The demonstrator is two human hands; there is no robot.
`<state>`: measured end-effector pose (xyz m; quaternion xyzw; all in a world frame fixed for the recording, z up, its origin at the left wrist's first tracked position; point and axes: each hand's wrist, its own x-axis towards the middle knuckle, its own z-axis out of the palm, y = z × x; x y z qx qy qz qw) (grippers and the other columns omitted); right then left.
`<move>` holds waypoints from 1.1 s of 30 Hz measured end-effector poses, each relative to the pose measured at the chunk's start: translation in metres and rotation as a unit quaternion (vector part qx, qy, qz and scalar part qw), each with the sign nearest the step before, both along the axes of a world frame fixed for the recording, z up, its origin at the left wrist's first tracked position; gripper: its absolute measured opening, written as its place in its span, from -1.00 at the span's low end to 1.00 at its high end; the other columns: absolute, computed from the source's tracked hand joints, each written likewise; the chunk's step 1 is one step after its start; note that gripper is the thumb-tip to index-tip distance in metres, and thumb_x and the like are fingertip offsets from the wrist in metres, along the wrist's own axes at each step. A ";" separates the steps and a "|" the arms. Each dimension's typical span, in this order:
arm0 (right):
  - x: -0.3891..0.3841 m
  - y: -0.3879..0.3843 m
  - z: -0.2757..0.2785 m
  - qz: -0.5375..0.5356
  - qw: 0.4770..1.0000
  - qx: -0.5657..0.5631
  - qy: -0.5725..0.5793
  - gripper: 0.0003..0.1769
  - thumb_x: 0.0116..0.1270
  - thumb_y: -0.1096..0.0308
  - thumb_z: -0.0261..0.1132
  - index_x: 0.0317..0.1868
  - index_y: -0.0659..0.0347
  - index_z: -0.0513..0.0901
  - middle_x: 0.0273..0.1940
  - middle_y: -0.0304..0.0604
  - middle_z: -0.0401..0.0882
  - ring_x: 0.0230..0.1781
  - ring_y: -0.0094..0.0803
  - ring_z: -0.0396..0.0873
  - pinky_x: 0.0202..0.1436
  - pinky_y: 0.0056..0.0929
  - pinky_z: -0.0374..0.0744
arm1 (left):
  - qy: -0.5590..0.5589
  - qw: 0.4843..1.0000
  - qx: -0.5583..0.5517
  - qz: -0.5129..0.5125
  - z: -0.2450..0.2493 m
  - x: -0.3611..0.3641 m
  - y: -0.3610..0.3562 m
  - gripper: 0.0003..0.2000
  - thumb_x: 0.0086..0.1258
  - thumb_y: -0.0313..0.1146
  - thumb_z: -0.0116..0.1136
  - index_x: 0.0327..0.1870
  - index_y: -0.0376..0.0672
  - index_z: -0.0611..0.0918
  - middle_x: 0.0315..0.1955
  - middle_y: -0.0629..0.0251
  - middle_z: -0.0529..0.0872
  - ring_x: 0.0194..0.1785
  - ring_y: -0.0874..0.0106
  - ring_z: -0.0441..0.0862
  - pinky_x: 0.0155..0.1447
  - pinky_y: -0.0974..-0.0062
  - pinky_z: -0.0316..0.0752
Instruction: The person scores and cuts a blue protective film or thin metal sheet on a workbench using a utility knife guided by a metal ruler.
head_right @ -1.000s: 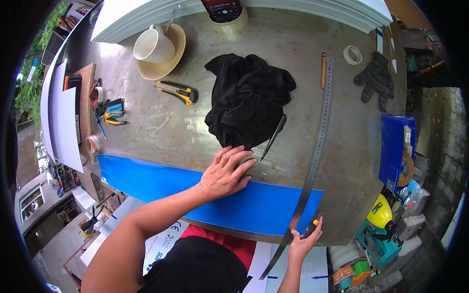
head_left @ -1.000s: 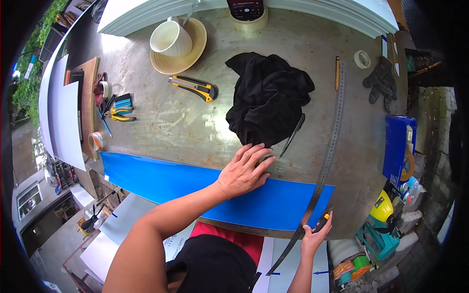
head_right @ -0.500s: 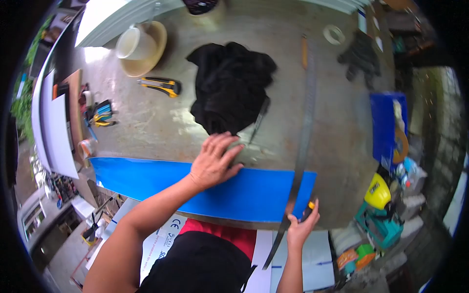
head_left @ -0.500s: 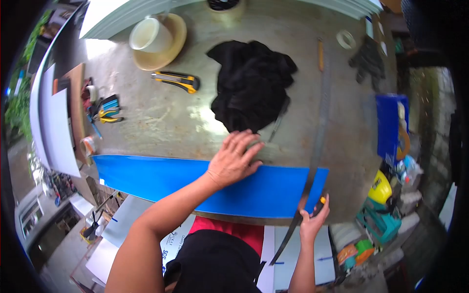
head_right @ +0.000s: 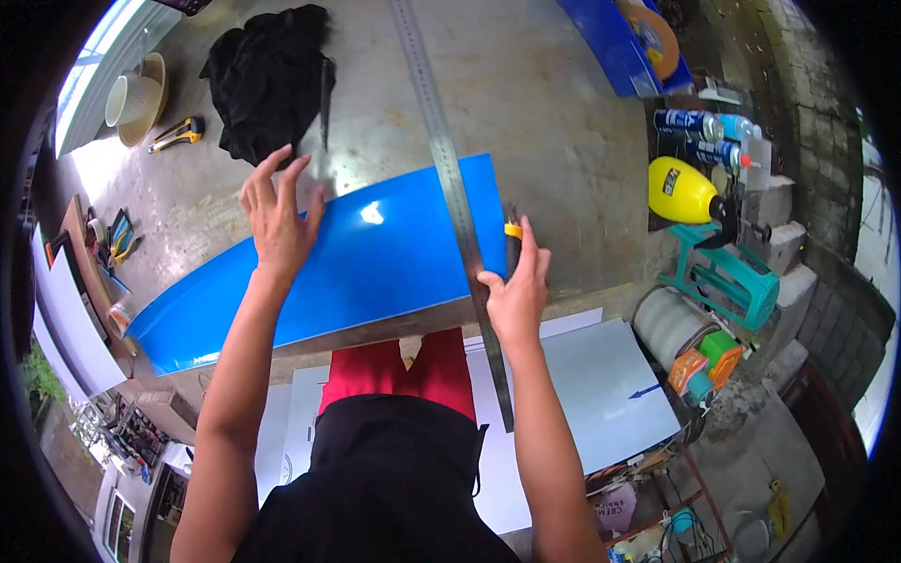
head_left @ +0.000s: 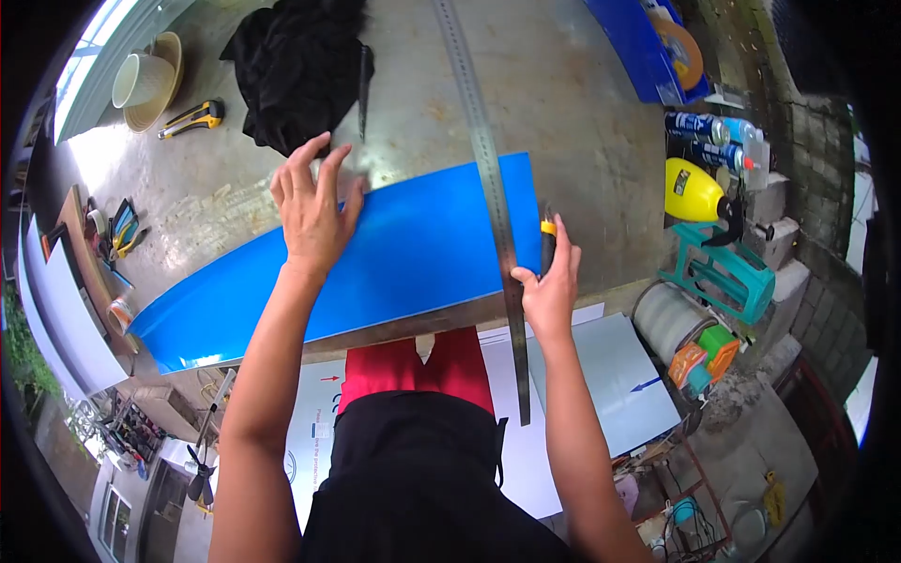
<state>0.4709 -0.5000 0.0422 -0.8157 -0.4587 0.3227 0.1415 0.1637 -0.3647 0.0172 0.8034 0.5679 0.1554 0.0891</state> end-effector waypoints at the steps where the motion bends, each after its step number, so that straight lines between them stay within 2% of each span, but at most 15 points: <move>1: 0.001 -0.001 0.000 0.003 1.000 0.011 0.004 0.15 0.20 0.52 0.65 0.74 -0.05 0.24 0.26 0.08 0.47 0.28 0.22 0.61 0.32 0.07 0.63 | -0.029 1.000 -0.002 0.008 0.007 0.014 -0.007 -0.43 0.36 -0.33 0.51 0.41 -0.01 0.62 0.46 0.11 0.53 0.50 0.01 0.47 0.54 0.04 0.32; 2: 0.001 -0.003 -0.001 0.001 1.000 0.008 0.004 0.15 0.20 0.52 0.65 0.74 -0.05 0.24 0.26 0.08 0.47 0.28 0.22 0.61 0.32 0.07 0.63 | -0.058 0.998 -0.004 0.019 0.011 0.028 -0.015 -0.43 0.35 -0.33 0.52 0.41 -0.01 0.62 0.46 0.12 0.54 0.49 0.01 0.48 0.55 0.02 0.33; 4: 0.002 -0.003 -0.002 -0.001 1.000 0.000 0.014 0.13 0.21 0.51 0.64 0.74 -0.04 0.25 0.24 0.08 0.47 0.26 0.23 0.62 0.30 0.09 0.64 | -0.106 0.991 -0.053 -0.070 0.016 0.058 -0.029 -0.35 0.34 -0.29 0.53 0.49 0.01 0.58 0.51 0.14 0.51 0.53 -0.02 0.45 0.59 -0.02 0.31; 6: 0.002 -0.004 0.000 -0.007 1.000 -0.004 0.018 0.11 0.22 0.50 0.64 0.73 -0.03 0.27 0.24 0.07 0.46 0.25 0.21 0.63 0.29 0.09 0.65 | -0.094 0.985 -0.071 -0.126 0.009 0.084 -0.035 -0.29 0.36 -0.15 0.51 0.56 0.04 0.53 0.56 0.15 0.44 0.60 -0.01 0.38 0.66 -0.03 0.26; 13: 0.010 -0.013 -0.003 -0.001 0.998 0.039 0.041 0.00 0.28 0.47 0.62 0.68 0.02 0.34 0.26 0.07 0.49 0.24 0.17 0.64 0.32 0.06 0.64 | -0.032 0.989 -0.058 -0.132 -0.014 0.117 -0.045 -0.18 0.34 0.12 0.48 0.60 0.03 0.49 0.59 0.14 0.39 0.64 0.08 0.33 0.76 -0.03 0.15; 15: 0.019 -0.021 -0.007 0.014 0.988 0.133 0.073 -0.23 0.42 0.43 0.53 0.59 0.18 0.44 0.23 0.13 0.57 0.21 0.15 0.66 0.31 0.01 0.61 | -0.008 0.990 -0.040 -0.136 -0.017 0.117 -0.045 -0.15 0.35 0.21 0.44 0.63 0.07 0.48 0.59 0.17 0.39 0.65 0.10 0.32 0.77 -0.02 0.12; 16: 0.024 -0.028 -0.008 0.014 0.988 0.133 0.076 -0.23 0.42 0.43 0.53 0.59 0.18 0.44 0.23 0.13 0.57 0.21 0.15 0.66 0.31 0.01 0.61 | -0.006 0.990 -0.039 -0.136 -0.017 0.117 -0.045 -0.15 0.35 0.21 0.44 0.63 0.07 0.48 0.59 0.17 0.39 0.65 0.10 0.32 0.77 -0.02 0.12; 18: 0.034 -0.051 -0.011 -0.061 0.985 0.114 0.112 -0.43 0.55 0.38 0.40 0.49 0.32 0.51 0.18 0.20 0.65 0.19 0.11 0.67 0.30 -0.04 0.59 | 0.013 0.990 -0.057 -0.129 -0.018 0.118 -0.046 -0.14 0.34 0.24 0.42 0.67 0.15 0.46 0.63 0.23 0.37 0.69 0.10 0.26 0.80 -0.03 0.07; 20: 0.038 -0.071 -0.001 -0.079 0.987 0.101 0.101 -0.52 0.61 0.35 0.33 0.43 0.35 0.53 0.06 0.13 0.71 0.01 0.02 0.73 0.16 -0.08 0.64 | 0.014 0.990 -0.055 -0.131 -0.020 0.118 -0.045 -0.14 0.34 0.25 0.41 0.66 0.16 0.46 0.63 0.24 0.37 0.69 0.10 0.26 0.80 -0.03 0.07; 23: 0.042 -0.101 0.001 -0.108 0.980 0.053 0.160 -0.55 0.64 0.37 0.30 0.42 0.36 0.52 0.00 0.06 0.72 -0.06 -0.07 0.75 0.08 -0.12 0.65 | 0.015 0.990 -0.053 -0.132 -0.019 0.118 -0.045 -0.13 0.34 0.27 0.42 0.66 0.17 0.47 0.65 0.26 0.36 0.69 0.11 0.27 0.80 -0.02 0.07; 26: 0.037 -0.113 0.004 -0.093 0.976 0.019 0.196 -0.49 0.66 0.40 0.25 0.52 0.37 0.45 0.09 0.09 0.70 0.04 -0.13 0.75 0.17 -0.14 0.66 | 0.022 0.990 -0.054 -0.131 -0.019 0.119 -0.045 -0.13 0.32 0.26 0.43 0.66 0.18 0.47 0.66 0.28 0.36 0.69 0.11 0.27 0.80 -0.01 0.08; 28: 0.030 -0.113 0.011 -0.071 0.973 0.065 0.208 -0.40 0.66 0.45 0.22 0.62 0.35 0.35 0.24 0.16 0.64 0.21 -0.11 0.73 0.29 -0.14 0.65 | 0.024 0.989 -0.059 -0.131 -0.019 0.119 -0.046 -0.12 0.31 0.26 0.44 0.66 0.18 0.47 0.66 0.29 0.35 0.69 0.11 0.27 0.80 -0.01 0.08; 29: 0.029 -0.112 0.016 -0.069 0.970 0.051 0.227 -0.33 0.65 0.48 0.21 0.69 0.33 0.28 0.35 0.24 0.57 0.34 -0.01 0.68 0.40 -0.09 0.62 | 0.024 0.990 -0.054 -0.131 -0.020 0.119 -0.046 -0.12 0.30 0.25 0.45 0.66 0.18 0.47 0.67 0.30 0.35 0.69 0.11 0.27 0.80 -0.01 0.09; 30: 0.029 -0.112 0.017 -0.070 0.970 0.046 0.227 -0.33 0.65 0.48 0.21 0.69 0.33 0.28 0.35 0.24 0.57 0.34 -0.01 0.68 0.40 -0.09 0.62 | 0.023 0.990 -0.047 -0.130 -0.021 0.119 -0.045 -0.11 0.29 0.24 0.46 0.66 0.18 0.47 0.67 0.30 0.35 0.69 0.11 0.26 0.79 -0.01 0.09; 33: 0.026 -0.112 0.014 0.030 0.985 0.106 0.136 -0.29 0.60 0.53 0.23 0.70 0.33 0.27 0.35 0.28 0.58 0.30 0.22 0.67 0.34 0.01 0.65 | 0.013 0.990 -0.044 -0.130 -0.022 0.119 -0.045 -0.10 0.26 0.20 0.51 0.65 0.17 0.49 0.67 0.31 0.37 0.69 0.10 0.28 0.78 -0.03 0.12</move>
